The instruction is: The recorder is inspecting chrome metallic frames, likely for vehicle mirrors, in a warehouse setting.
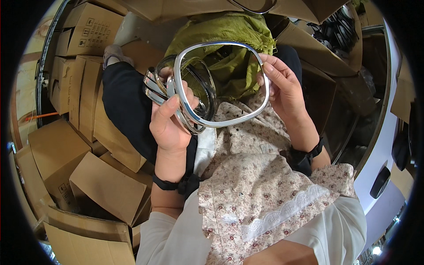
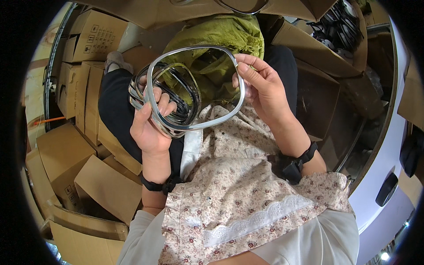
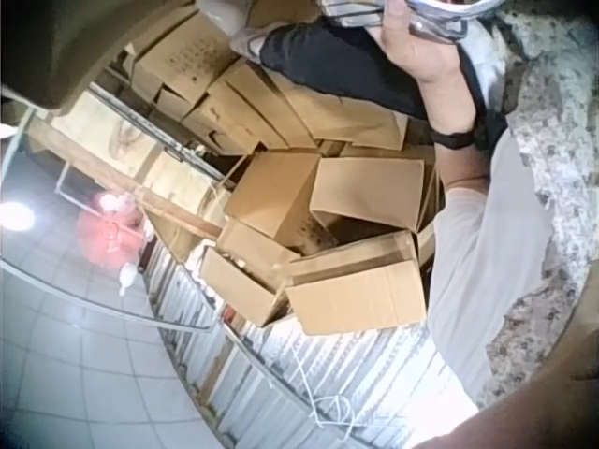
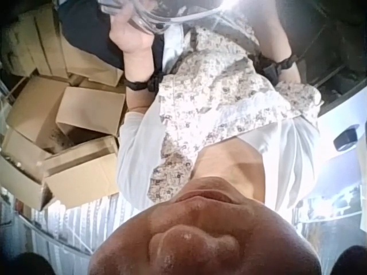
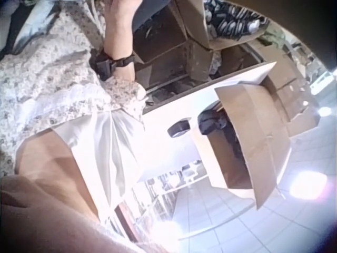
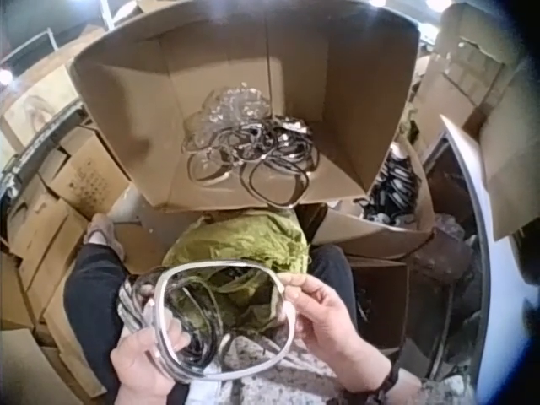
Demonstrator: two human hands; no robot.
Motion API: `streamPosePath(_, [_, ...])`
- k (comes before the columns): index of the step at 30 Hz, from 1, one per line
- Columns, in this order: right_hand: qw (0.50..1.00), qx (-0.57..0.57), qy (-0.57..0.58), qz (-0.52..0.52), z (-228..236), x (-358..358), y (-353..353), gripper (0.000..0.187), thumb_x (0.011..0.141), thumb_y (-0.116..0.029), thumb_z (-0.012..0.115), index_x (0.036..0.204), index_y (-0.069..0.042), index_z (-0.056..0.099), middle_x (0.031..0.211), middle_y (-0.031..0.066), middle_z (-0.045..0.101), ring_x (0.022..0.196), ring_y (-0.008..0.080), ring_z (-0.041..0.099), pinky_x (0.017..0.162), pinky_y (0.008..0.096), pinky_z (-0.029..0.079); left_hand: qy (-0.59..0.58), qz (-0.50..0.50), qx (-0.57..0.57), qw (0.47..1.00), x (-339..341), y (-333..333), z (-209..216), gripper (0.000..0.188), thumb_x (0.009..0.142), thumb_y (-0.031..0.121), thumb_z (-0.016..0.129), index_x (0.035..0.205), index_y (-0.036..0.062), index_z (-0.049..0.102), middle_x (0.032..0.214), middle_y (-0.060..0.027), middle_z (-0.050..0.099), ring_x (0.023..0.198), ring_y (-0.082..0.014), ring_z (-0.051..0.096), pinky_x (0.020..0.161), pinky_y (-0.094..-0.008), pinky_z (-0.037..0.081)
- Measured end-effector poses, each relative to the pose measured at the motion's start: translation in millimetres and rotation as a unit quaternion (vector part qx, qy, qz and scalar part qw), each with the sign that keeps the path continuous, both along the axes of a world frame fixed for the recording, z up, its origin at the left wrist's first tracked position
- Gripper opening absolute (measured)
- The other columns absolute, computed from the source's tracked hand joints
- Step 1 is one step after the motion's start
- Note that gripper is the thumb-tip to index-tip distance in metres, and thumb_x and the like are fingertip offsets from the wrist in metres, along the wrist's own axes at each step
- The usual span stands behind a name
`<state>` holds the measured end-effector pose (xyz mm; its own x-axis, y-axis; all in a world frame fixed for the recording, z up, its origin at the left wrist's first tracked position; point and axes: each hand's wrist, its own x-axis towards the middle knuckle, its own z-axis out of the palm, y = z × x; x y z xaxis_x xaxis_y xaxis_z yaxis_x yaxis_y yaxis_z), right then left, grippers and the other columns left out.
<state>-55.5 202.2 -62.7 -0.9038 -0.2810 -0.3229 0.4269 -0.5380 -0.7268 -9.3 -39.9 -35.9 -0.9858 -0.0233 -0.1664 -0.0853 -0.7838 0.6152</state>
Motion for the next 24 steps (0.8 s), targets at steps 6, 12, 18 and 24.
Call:
streamPosePath(6, [1.000, 0.005, 0.009, -0.005, -0.3, 0.1, -0.3, 0.029, 0.094, -0.019, 0.061, 0.119, -0.003, 0.057, 0.074, 0.0032, 0.064, 0.054, 0.0021, 0.048, 0.046, 0.0173, 0.034, 0.013, 0.001, 0.001, 1.000, -0.3, 1.4, 2.0, 0.059, 0.076, 0.009, 0.068, 0.129, 0.0044, 0.042, 0.094, -0.0083, 0.058, 0.075, -0.0126, 0.054, 0.066, -0.0264, 0.043])
streamPosePath(12, [1.000, 0.015, 0.000, -0.003, -8.3, 1.2, -2.7, 0.025, 0.096, -0.018, 0.058, 0.117, -0.003, 0.059, 0.076, 0.0018, 0.064, 0.057, 0.0010, 0.050, 0.049, 0.0155, 0.036, 0.007, -0.010, -0.058, 0.998, 3.1, 6.6, 12.2, 0.059, 0.077, 0.005, 0.065, 0.130, 0.0041, 0.040, 0.090, -0.0038, 0.049, 0.072, -0.0109, 0.044, 0.064, -0.0243, 0.038])
streamPosePath(18, [1.000, 0.027, 0.003, -0.011, -13.2, 0.4, -2.9, 0.025, 0.096, -0.018, 0.058, 0.117, -0.003, 0.059, 0.077, 0.0017, 0.064, 0.058, 0.0012, 0.051, 0.049, 0.0152, 0.037, 0.002, 0.008, -0.101, 0.995, 3.5, 10.3, 15.0, 0.058, 0.077, 0.006, 0.066, 0.129, 0.0040, 0.041, 0.093, -0.0056, 0.052, 0.072, -0.0103, 0.047, 0.063, -0.0238, 0.040])
streamPosePath(24, [1.000, 0.015, 0.003, -0.015, -11.3, -0.6, -0.6, 0.027, 0.096, -0.018, 0.059, 0.117, -0.003, 0.058, 0.077, 0.0018, 0.064, 0.059, 0.0014, 0.053, 0.050, 0.0155, 0.038, -0.013, 0.049, -0.150, 0.987, 2.8, 11.9, 12.9, 0.054, 0.079, 0.006, 0.064, 0.128, 0.0025, 0.042, 0.093, -0.0080, 0.054, 0.072, -0.0101, 0.050, 0.063, -0.0237, 0.042])
